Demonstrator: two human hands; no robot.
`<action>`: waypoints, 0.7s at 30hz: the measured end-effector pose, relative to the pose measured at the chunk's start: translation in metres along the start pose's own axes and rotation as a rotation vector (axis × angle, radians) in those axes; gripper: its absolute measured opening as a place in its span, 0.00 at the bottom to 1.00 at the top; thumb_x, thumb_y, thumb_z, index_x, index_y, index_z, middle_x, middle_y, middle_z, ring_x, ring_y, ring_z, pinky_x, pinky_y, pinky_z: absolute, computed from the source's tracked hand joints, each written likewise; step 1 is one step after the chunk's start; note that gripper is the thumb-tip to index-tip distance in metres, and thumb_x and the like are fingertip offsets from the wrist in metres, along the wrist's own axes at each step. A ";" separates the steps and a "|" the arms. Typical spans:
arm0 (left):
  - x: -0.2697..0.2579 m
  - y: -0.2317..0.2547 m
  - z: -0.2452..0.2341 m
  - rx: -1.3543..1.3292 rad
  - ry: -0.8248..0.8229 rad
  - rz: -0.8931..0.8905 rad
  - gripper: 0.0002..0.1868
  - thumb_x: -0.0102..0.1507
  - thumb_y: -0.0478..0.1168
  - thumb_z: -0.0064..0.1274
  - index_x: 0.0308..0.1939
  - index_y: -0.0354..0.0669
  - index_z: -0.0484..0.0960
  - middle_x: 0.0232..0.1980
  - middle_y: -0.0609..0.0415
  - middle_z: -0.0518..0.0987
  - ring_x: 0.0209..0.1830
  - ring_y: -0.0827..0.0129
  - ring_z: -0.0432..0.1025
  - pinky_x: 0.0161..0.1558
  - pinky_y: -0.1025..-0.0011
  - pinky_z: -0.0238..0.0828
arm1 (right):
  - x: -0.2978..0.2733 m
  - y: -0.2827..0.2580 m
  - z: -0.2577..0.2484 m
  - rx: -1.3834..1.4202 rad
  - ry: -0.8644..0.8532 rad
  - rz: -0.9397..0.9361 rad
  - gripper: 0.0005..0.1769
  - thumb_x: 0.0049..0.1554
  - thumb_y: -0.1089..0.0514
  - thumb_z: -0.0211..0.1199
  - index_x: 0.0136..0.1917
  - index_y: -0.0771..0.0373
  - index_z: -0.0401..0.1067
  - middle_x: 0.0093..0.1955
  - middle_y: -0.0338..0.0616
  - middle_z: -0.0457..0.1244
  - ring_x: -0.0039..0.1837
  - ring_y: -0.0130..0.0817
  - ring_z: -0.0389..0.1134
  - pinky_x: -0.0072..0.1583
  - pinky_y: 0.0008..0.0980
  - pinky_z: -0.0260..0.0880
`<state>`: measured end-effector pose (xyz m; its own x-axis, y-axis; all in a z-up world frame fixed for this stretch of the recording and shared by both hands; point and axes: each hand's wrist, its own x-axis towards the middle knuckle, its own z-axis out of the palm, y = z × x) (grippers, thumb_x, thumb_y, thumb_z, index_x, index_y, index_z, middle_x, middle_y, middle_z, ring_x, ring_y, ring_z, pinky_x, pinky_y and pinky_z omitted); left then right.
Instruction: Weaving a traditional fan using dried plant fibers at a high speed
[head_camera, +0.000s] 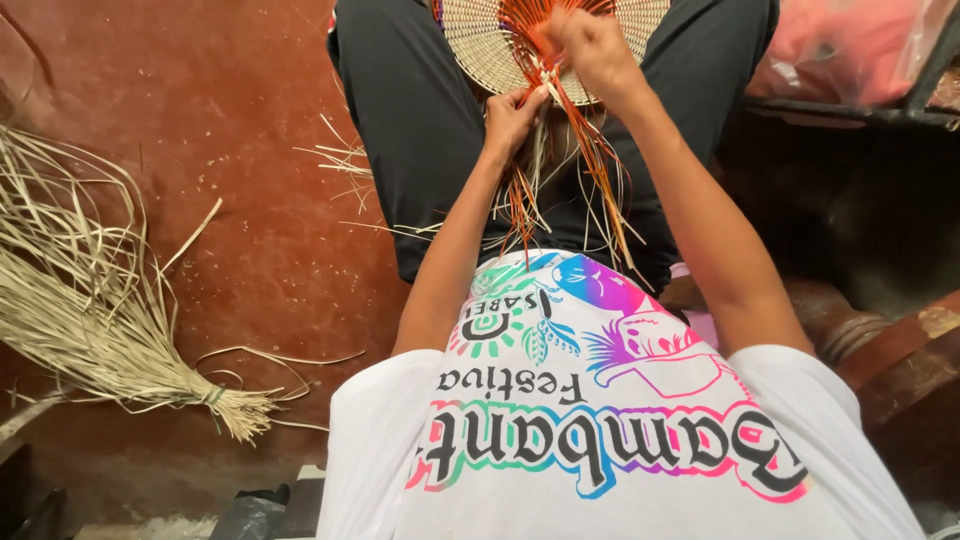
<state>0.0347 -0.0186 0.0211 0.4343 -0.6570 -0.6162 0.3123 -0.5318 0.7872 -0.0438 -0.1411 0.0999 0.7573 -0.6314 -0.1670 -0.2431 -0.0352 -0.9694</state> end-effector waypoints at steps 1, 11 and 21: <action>0.001 -0.006 0.000 0.002 0.002 0.004 0.16 0.51 0.49 0.52 0.17 0.41 0.78 0.11 0.61 0.68 0.11 0.80 0.59 0.18 0.83 0.57 | -0.011 0.004 0.002 0.001 0.000 -0.005 0.18 0.60 0.57 0.48 0.31 0.68 0.64 0.46 0.42 0.65 0.32 0.20 0.54 0.33 0.19 0.57; 0.005 -0.023 0.013 0.121 0.233 0.351 0.19 0.53 0.46 0.48 0.11 0.37 0.69 0.10 0.61 0.60 0.11 0.76 0.51 0.15 0.77 0.53 | -0.024 0.022 0.020 -1.392 0.015 -0.542 0.04 0.45 0.60 0.55 0.35 0.60 0.63 0.39 0.43 0.54 0.42 0.33 0.53 0.46 0.26 0.53; -0.003 -0.016 0.025 0.053 0.326 0.337 0.15 0.52 0.45 0.50 0.23 0.33 0.78 0.13 0.61 0.64 0.14 0.79 0.53 0.16 0.79 0.54 | -0.041 0.028 0.031 -1.410 0.065 -0.559 0.10 0.46 0.62 0.52 0.42 0.67 0.67 0.33 0.43 0.56 0.37 0.32 0.52 0.42 0.27 0.54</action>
<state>0.0073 -0.0218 0.0097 0.7493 -0.6005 -0.2793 0.0681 -0.3497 0.9344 -0.0633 -0.0919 0.0737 0.9278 -0.3170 0.1968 -0.3345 -0.9403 0.0624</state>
